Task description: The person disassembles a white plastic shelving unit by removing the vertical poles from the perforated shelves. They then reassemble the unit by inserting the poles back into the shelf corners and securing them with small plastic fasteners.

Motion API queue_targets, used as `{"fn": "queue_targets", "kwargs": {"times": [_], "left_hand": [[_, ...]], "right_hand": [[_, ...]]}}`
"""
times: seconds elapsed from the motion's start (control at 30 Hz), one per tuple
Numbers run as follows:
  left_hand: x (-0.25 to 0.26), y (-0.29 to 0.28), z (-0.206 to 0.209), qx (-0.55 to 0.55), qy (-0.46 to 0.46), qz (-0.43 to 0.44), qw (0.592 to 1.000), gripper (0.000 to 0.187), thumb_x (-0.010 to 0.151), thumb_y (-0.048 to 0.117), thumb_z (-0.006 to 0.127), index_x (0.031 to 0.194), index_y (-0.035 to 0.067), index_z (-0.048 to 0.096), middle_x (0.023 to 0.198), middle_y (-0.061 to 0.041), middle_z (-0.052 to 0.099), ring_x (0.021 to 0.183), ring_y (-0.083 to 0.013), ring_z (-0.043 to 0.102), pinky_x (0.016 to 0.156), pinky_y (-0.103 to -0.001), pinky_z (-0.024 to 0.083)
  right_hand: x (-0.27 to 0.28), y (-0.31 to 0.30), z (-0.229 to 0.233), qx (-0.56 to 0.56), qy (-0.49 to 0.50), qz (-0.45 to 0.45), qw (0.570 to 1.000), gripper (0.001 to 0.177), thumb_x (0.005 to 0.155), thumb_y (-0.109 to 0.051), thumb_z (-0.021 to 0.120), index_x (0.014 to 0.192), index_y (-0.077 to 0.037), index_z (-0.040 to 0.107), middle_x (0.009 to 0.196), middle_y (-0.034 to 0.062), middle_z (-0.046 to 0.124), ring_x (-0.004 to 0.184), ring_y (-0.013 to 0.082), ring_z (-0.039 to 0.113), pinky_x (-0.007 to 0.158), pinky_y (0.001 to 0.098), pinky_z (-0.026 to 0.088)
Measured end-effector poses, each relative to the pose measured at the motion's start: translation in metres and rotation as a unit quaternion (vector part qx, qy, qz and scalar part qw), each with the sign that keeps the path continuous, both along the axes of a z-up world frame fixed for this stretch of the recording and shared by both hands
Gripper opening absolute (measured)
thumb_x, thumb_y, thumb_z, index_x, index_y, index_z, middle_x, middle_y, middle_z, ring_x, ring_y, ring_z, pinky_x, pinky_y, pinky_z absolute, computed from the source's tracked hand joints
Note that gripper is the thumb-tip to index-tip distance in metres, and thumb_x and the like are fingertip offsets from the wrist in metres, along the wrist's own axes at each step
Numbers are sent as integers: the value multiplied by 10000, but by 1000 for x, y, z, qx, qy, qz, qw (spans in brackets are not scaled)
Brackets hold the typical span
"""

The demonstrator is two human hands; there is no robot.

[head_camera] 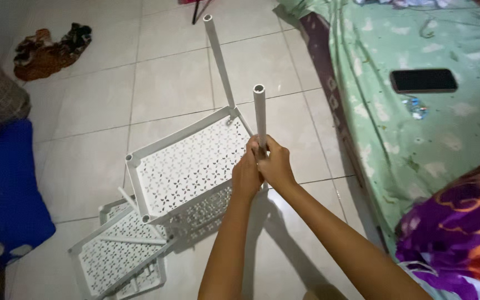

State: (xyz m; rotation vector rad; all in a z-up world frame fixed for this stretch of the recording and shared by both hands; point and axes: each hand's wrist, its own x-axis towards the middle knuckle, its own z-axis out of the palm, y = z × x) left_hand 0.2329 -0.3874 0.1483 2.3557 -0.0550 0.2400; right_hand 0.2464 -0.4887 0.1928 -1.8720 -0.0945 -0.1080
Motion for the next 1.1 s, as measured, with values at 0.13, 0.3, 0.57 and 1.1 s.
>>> {"fn": "queue_targets", "kwargs": {"times": [0.13, 0.3, 0.57, 1.1], "left_hand": [[-12, 28, -20, 6, -57, 1, 998, 670, 803, 196, 786, 1376, 53, 470, 949, -127, 746, 774, -356, 733, 638, -444, 579], [-6, 52, -40, 22, -70, 29, 997, 350, 810, 300, 834, 1025, 80, 668, 837, -93, 772, 700, -308, 733, 664, -418, 588], [2, 65, -47, 88, -57, -3, 994, 302, 808, 339, 821, 904, 59, 760, 790, -121, 754, 651, -281, 728, 634, -397, 579], [60, 86, -43, 54, 13, 4, 998, 177, 769, 197, 798, 880, 76, 729, 758, -140, 735, 683, -339, 709, 655, -445, 567]], "right_hand": [[4, 22, 3, 97, -9, 30, 995, 288, 952, -261, 716, 848, -9, 626, 720, 48, 646, 652, 120, 633, 550, 308, 540], [21, 54, -1, 151, 50, 26, 987, 593, 991, -319, 696, 540, -64, 409, 489, -33, 391, 428, 77, 405, 389, 307, 341], [32, 68, -11, 120, -73, 33, 990, 609, 1031, -292, 612, 488, -89, 426, 446, -47, 385, 398, 75, 344, 379, 302, 255], [79, 92, -12, 108, -46, -39, 992, 603, 1041, -281, 620, 540, -64, 364, 492, -25, 359, 467, 81, 318, 425, 332, 262]]}}
